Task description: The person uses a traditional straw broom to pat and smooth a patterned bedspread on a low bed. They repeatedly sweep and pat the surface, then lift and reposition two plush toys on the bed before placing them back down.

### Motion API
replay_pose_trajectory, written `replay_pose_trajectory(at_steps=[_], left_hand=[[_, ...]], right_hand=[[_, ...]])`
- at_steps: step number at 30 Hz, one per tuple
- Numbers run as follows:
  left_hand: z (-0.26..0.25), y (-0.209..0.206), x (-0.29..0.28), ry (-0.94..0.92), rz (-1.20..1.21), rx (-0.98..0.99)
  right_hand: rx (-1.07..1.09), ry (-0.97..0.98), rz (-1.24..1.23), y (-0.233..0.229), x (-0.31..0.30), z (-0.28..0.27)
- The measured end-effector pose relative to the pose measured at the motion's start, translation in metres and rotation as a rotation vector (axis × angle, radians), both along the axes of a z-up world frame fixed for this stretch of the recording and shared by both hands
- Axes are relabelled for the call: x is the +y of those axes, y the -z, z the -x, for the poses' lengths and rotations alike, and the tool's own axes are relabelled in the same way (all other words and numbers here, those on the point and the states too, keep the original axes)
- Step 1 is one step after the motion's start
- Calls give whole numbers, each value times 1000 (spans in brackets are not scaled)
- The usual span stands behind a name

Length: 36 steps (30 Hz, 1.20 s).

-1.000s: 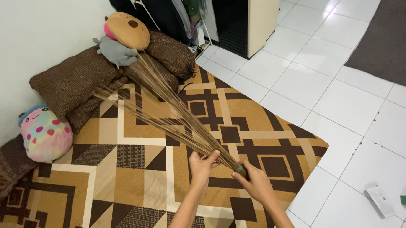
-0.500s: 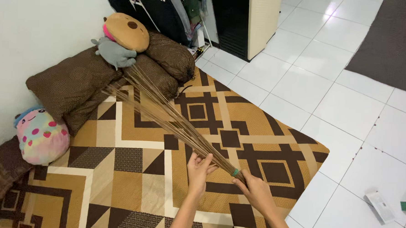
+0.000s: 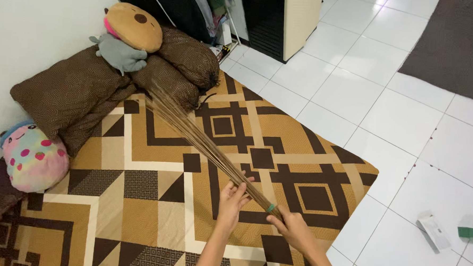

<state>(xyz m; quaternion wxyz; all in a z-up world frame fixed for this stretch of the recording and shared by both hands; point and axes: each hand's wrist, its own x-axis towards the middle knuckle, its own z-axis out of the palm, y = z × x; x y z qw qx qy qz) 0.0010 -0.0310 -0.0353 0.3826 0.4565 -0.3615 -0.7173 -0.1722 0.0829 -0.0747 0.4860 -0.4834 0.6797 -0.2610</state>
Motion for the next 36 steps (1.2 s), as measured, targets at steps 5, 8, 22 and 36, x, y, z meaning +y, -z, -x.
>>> replay_pose_trajectory(at_steps=[5,8,22,36], left_hand=[[2,13,-8,-80,14,-7],[-3,12,-16,-128,36,-111],[11,-7,-32,-153,17,-86],[6,208,-60,58,-216,-508]], right_hand=[[-6,-25,115,-13,-4,8],[54,-12,65,-23,-8,14],[75,-4,-8,-3,-11,22],[255,-48,-138,176,-24,8]])
